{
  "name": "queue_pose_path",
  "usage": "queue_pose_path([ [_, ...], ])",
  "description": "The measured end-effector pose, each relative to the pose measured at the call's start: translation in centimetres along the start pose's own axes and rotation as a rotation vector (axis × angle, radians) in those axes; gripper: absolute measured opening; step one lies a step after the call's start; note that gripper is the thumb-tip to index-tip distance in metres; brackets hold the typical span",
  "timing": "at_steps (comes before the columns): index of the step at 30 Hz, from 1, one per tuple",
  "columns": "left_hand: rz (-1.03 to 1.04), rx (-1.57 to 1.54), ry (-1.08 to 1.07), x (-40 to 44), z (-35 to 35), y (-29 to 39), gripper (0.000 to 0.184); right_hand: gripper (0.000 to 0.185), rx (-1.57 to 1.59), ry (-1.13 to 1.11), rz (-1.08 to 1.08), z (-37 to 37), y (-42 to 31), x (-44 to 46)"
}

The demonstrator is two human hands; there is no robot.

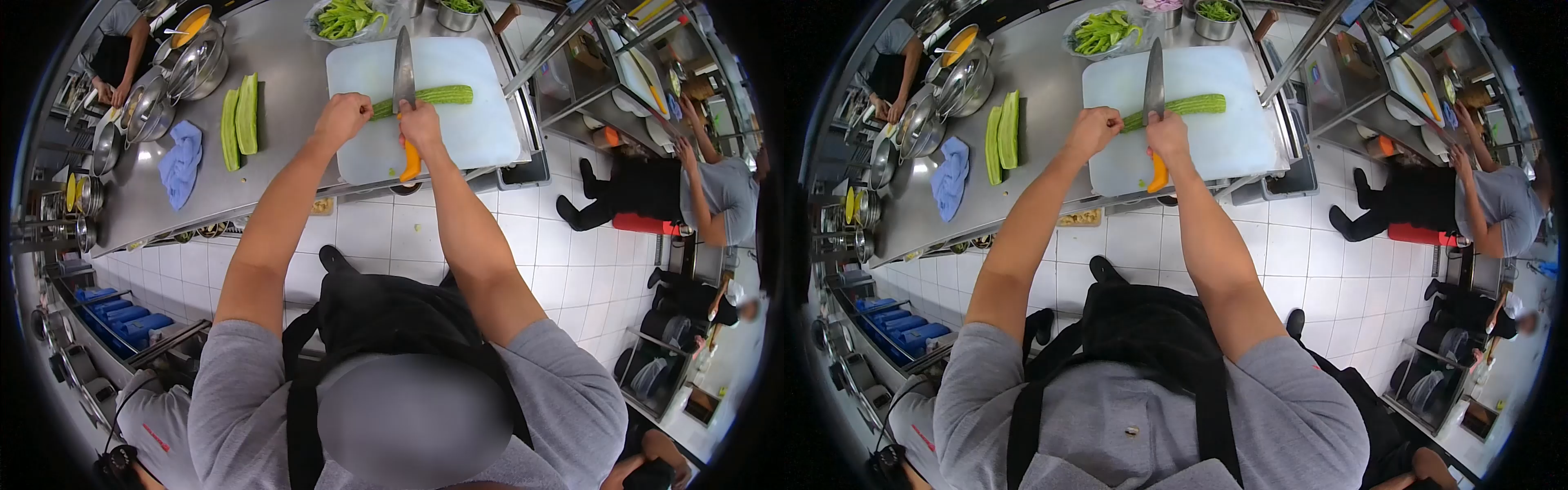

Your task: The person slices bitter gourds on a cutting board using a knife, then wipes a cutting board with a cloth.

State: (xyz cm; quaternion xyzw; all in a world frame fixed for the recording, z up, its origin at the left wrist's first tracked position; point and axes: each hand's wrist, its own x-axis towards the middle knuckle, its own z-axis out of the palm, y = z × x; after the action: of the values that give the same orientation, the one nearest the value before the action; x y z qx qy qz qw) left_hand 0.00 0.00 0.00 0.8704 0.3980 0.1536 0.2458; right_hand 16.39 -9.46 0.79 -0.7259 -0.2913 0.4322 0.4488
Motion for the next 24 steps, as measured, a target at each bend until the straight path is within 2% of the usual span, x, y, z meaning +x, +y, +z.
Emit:
queue_pose_path([
  [6,0.017,-0.008,0.002,-0.4,0.1,0.8,0.013,0.030,0.004,0.012,0.031,0.0,0.5,0.3],
  [8,0.000,-0.055,0.010,-0.5,0.0,0.9,0.011,0.038,-0.026,0.022,0.030,0.2,0.9,0.7],
  [11,0.028,-0.043,0.017,-0.3,0.2,0.6,0.010,0.038,-0.095,-0.029,0.014,0.1,1.4,1.1],
  [18,-0.010,-0.019,0.011,0.0,0.4,0.3,0.010,0.038,-0.082,-0.028,0.031,0.0,1.2,-1.5],
  [24,0.019,-0.014,0.055,-0.4,0.3,0.2,0.010,0.037,-0.135,-0.118,0.047,-0.4,1.7,-4.2],
])
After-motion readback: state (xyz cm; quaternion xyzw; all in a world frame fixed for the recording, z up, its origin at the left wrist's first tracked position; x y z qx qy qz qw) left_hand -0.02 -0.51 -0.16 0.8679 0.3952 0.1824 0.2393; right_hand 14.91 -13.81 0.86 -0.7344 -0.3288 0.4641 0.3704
